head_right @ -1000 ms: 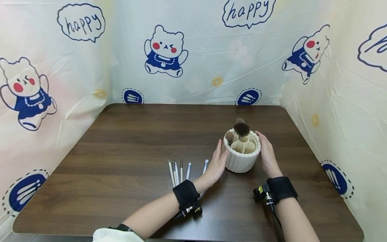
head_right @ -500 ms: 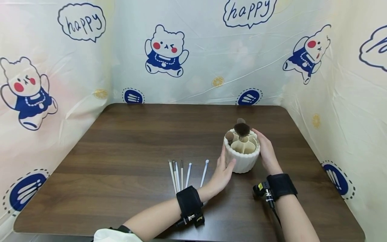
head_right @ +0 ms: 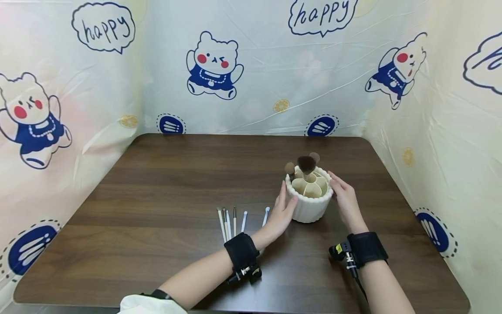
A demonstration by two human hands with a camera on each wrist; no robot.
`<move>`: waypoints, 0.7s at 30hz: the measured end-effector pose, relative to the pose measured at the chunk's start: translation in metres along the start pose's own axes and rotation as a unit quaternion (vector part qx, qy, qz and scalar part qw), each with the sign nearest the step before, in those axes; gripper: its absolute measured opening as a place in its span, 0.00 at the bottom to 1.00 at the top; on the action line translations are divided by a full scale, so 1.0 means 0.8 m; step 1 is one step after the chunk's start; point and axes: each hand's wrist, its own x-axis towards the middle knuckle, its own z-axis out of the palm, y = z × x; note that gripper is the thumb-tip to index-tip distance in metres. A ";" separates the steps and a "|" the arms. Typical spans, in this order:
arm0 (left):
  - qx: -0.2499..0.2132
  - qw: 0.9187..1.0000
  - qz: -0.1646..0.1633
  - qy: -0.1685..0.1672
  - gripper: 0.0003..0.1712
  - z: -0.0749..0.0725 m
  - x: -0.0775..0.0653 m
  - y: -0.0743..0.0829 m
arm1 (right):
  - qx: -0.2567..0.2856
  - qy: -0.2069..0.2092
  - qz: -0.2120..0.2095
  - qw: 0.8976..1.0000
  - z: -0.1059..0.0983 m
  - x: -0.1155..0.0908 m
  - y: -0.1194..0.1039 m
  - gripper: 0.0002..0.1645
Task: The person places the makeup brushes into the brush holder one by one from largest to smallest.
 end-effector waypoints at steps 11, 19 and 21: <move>0.006 1.000 -0.020 0.017 0.42 0.002 -0.009 0.003 | -0.026 0.019 -0.002 0.999 0.001 0.001 -0.004 0.40; -0.011 1.000 -0.022 0.016 0.44 0.022 -0.030 0.006 | -0.143 0.004 0.025 0.989 0.004 0.018 -0.016 0.38; -0.015 0.999 -0.027 0.016 0.45 0.024 -0.033 0.005 | -0.147 -0.011 0.030 0.989 0.005 0.021 -0.018 0.37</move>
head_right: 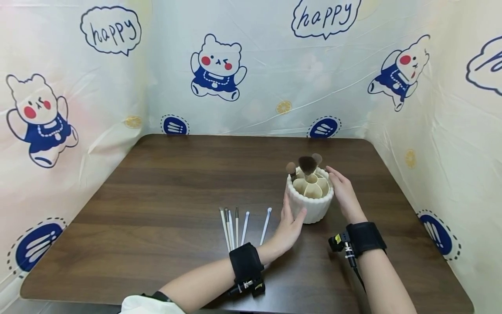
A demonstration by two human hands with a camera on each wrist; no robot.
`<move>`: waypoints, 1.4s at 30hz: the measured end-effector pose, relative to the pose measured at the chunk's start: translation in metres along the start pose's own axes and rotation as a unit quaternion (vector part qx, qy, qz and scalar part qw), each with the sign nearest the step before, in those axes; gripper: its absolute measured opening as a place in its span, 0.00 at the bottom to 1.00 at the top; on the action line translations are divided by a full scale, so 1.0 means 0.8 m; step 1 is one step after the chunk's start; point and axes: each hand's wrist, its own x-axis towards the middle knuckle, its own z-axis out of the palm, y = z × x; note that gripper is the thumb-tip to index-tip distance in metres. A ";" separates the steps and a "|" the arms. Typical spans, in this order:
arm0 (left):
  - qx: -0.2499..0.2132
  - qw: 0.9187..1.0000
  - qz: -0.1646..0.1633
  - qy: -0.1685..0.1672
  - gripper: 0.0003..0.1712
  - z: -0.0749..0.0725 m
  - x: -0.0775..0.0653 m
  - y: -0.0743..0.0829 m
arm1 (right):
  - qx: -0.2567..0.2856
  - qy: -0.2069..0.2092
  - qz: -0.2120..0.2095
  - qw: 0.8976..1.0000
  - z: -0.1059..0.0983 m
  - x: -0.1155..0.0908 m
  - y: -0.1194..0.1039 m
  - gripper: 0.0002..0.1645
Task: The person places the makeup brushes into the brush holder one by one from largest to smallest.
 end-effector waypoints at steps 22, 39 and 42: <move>0.017 1.000 0.010 -0.006 0.42 -0.019 0.021 -0.002 | 0.002 0.018 0.005 1.000 0.015 -0.023 -0.008 0.37; 0.009 1.000 -0.013 -0.018 0.44 0.004 -0.008 -0.001 | -0.015 0.002 0.016 1.000 0.006 -0.007 -0.010 0.38; 0.013 0.999 -0.017 -0.030 0.44 0.010 -0.015 0.000 | -0.016 -0.007 0.010 1.000 0.006 -0.003 -0.011 0.37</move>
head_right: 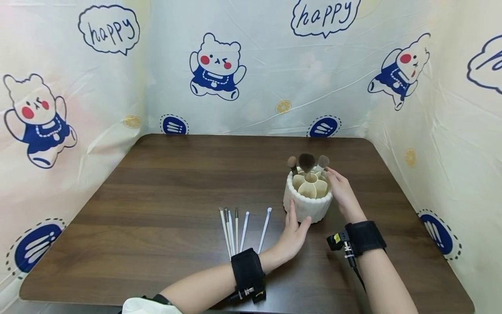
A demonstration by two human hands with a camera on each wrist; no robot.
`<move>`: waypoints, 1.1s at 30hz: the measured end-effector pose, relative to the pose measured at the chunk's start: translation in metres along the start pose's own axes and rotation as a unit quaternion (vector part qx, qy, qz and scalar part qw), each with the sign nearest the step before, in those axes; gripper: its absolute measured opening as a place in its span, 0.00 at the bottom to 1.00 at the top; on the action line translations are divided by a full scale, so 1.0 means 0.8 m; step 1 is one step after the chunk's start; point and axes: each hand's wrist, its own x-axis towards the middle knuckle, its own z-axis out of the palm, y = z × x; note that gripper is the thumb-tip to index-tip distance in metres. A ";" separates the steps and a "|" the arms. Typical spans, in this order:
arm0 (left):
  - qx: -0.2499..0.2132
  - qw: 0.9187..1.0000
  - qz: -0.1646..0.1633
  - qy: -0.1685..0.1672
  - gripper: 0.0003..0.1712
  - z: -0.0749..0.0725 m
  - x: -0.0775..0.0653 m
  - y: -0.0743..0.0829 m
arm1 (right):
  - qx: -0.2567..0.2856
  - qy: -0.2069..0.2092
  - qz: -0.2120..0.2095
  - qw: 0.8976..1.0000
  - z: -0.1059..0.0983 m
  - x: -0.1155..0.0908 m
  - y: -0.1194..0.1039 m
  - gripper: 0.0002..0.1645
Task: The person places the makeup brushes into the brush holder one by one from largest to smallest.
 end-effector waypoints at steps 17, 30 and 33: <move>0.009 1.000 0.006 0.017 0.44 -0.015 0.022 -0.004 | -0.019 -0.005 -0.012 1.000 0.003 -0.014 0.001 0.35; -0.003 0.999 0.013 0.035 0.44 -0.019 0.021 0.000 | -0.015 0.011 -0.004 1.000 0.004 -0.009 0.002 0.36; -0.008 1.000 0.011 0.026 0.44 -0.016 0.016 0.001 | -0.001 0.014 0.005 1.000 0.003 -0.002 0.003 0.36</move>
